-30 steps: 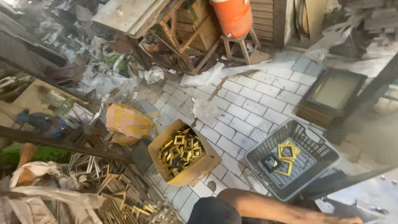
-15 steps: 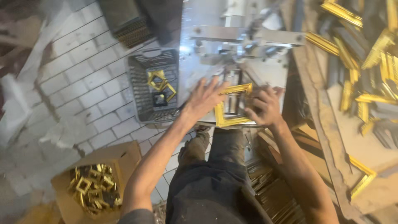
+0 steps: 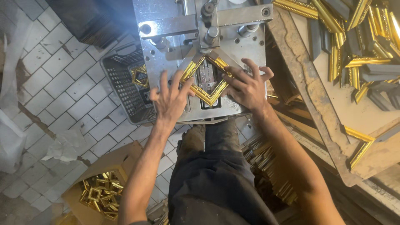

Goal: The person picks ornate gold frame corner pieces from a pile on the workbench and places two mitered corners into a frame joining machine, aligning them against the fence. They operate the machine to fasten the corners together, then place the joined frame into a basket and repeat the cycle with new corners.

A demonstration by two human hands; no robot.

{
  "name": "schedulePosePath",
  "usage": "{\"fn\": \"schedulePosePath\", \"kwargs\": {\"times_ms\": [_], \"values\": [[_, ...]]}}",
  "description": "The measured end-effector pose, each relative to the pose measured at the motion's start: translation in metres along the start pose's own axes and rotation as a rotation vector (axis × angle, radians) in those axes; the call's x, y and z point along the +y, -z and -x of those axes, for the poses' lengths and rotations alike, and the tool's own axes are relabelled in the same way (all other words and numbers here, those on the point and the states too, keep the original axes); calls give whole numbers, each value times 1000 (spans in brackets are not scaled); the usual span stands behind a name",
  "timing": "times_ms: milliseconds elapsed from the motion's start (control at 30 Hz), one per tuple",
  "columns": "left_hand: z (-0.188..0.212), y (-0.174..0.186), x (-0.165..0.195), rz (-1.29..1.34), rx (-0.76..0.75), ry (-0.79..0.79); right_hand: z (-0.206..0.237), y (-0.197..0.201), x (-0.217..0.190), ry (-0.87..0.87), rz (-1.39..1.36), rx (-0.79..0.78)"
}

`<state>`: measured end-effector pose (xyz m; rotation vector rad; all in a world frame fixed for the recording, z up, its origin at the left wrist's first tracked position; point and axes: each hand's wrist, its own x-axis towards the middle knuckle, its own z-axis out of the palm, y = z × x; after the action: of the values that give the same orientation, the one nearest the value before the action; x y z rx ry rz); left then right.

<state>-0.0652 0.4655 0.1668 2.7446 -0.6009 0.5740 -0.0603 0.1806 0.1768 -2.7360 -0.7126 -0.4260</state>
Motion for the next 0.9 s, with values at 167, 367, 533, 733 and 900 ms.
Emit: {"fn": "schedulePosePath", "kwargs": {"times_ms": [167,367,533,733,900], "values": [[-5,-1,-5,211,-100,33,0,3,-3,13,80,-6],[-11,5,-5,315,-45,77,1,2,-3,-1,-19,-13],[-24,7,2,324,-174,169,-9,4,1,-1,16,-81],[-12,20,3,100,-222,-50,-15,16,-3,-108,-230,-188],[75,86,27,246,-508,247,-8,15,0,-59,-385,52]]}}
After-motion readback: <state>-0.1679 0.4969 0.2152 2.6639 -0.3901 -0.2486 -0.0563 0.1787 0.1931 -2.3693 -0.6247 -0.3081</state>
